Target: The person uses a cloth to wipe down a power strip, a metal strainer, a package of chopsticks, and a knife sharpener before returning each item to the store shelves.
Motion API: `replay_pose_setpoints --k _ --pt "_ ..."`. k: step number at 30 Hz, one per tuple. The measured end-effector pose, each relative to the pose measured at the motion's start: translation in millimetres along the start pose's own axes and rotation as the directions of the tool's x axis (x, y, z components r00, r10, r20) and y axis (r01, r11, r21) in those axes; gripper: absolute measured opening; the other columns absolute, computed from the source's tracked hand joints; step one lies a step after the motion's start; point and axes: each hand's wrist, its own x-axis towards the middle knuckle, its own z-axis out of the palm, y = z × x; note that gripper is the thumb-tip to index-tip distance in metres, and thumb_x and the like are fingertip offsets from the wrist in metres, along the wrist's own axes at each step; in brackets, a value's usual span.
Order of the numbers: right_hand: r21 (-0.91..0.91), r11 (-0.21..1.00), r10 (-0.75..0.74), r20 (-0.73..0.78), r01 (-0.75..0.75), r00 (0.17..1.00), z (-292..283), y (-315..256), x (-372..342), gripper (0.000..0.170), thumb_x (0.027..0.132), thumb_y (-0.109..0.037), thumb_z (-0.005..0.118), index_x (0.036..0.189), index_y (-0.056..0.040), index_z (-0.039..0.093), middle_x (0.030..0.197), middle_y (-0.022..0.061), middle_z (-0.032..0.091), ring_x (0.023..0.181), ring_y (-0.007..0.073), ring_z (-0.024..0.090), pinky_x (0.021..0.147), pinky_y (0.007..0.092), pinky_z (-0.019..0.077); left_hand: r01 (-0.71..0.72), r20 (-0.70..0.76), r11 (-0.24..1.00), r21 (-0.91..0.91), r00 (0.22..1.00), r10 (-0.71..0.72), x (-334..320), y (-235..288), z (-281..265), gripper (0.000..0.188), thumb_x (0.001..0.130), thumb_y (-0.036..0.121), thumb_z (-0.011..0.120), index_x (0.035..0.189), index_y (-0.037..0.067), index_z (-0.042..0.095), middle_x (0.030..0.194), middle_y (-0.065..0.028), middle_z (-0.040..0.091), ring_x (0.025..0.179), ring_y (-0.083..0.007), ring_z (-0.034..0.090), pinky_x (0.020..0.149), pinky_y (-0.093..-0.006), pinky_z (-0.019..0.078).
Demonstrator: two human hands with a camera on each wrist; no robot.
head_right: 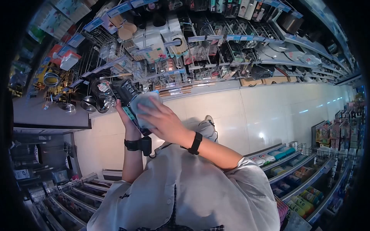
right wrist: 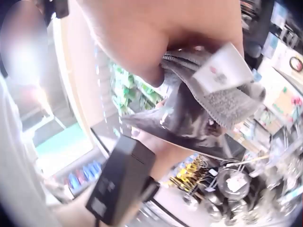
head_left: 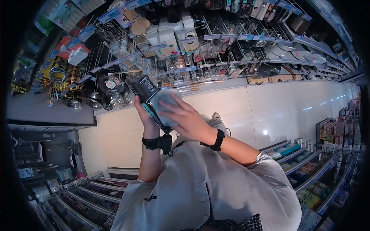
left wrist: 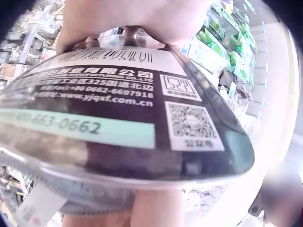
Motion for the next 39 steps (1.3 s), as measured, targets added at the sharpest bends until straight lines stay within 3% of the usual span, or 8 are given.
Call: replay_pose_setpoints --k 3,8,10,13,22,24,33,39 --pt "0.357 0.917 0.228 -0.102 -0.178 0.968 13.2 19.5 8.7 0.065 0.084 -0.012 0.067 0.144 -0.0116 0.042 0.149 0.0141 0.04 0.136 0.0354 0.039 0.108 0.0393 0.0393 -0.184 0.117 0.978 0.101 0.978 0.172 6.8 -11.2 2.8 0.058 0.101 0.052 0.037 0.131 0.005 0.049 0.114 -0.0113 0.064 0.098 -0.0221 0.065 0.089 -0.0341 0.0516" --pt "0.86 0.436 0.447 0.047 -0.264 0.893 17.1 41.4 -0.1 0.055 0.095 -0.016 0.061 0.143 -0.0011 0.038 0.136 0.0104 0.052 0.124 0.0172 0.05 0.104 0.0325 0.0396 -0.433 0.144 0.843 0.32 0.901 0.409 3.2 -10.0 14.5 0.052 0.104 0.029 0.043 0.149 0.008 0.029 0.134 -0.0081 0.051 0.112 -0.0167 0.057 0.097 -0.0327 0.0467" --pt "0.909 0.109 0.493 0.301 -0.401 0.816 6.0 39.0 -4.2 0.045 0.098 -0.021 0.059 0.137 -0.0031 0.045 0.125 0.0035 0.059 0.116 0.0114 0.053 0.1 0.0296 0.042 -0.313 0.209 0.877 0.364 0.945 0.25 8.2 -9.6 -13.7 0.052 0.102 0.026 0.046 0.148 0.005 0.033 0.133 -0.0093 0.054 0.113 -0.0176 0.057 0.098 -0.0334 0.0465" --pt "0.84 0.006 0.484 0.472 -0.543 0.736 11.5 40.0 -9.3 0.044 0.099 -0.027 0.056 0.136 -0.0032 0.047 0.123 0.0034 0.061 0.111 0.0109 0.055 0.096 0.0276 0.0436 -0.011 0.258 0.99 0.14 0.966 -0.025 -4.3 -7.6 -15.2 0.043 0.101 0.021 0.05 0.139 0.002 0.044 0.13 -0.0108 0.058 0.113 -0.0184 0.059 0.098 -0.034 0.0476" --pt "0.725 0.495 0.604 0.109 -0.479 0.79 -12.2 29.2 -22.0 0.032 0.096 -0.015 0.057 0.125 -0.0019 0.058 0.118 0.0076 0.065 0.108 0.0157 0.06 0.096 0.0314 0.045 -0.173 0.045 0.984 0.048 0.984 0.171 -0.7 -16.4 -37.3 0.032 0.094 0.018 0.063 0.123 0.004 0.056 0.112 -0.0042 0.065 0.099 -0.0146 0.064 0.086 -0.0303 0.0521" --pt "0.006 0.999 0.05 -0.003 -0.05 0.999 -22.6 1.9 -9.3 0.056 0.08 -0.002 0.064 0.134 -0.0092 0.054 0.139 0.011 0.053 0.129 0.0296 0.049 0.104 0.0378 0.0426 -0.123 0.05 0.992 -0.037 0.991 0.125 -1.3 -17.5 -37.1 0.033 0.095 0.02 0.063 0.123 0.004 0.056 0.113 -0.0055 0.064 0.103 -0.0157 0.062 0.09 -0.0304 0.0491" --pt "-0.262 0.964 0.045 -0.041 -0.054 0.998 -19.6 5.2 20.3 0.079 0.068 0.005 0.063 0.142 -0.0156 0.046 0.153 0.0094 0.035 0.139 0.0369 0.035 0.109 0.0423 0.0392 -0.127 0.164 0.907 0.401 0.984 0.065 -19.8 -31.0 -30.3 0.047 0.098 0.028 0.057 0.135 0.0 0.048 0.122 -0.0063 0.06 0.115 -0.0144 0.052 0.099 -0.0319 0.0409" --pt "-0.229 0.971 -0.025 0.2 0.072 0.98 -12.8 -11.8 -14.7 0.07 0.07 -0.005 0.066 0.137 -0.0173 0.051 0.153 0.0061 0.036 0.136 0.0318 0.041 0.103 0.0392 0.0461 -0.027 0.026 0.99 0.138 0.999 0.023 -20.5 -2.6 -48.7 0.042 0.095 0.028 0.061 0.128 0.002 0.053 0.114 -0.0067 0.064 0.102 -0.0158 0.062 0.088 -0.0314 0.0493"
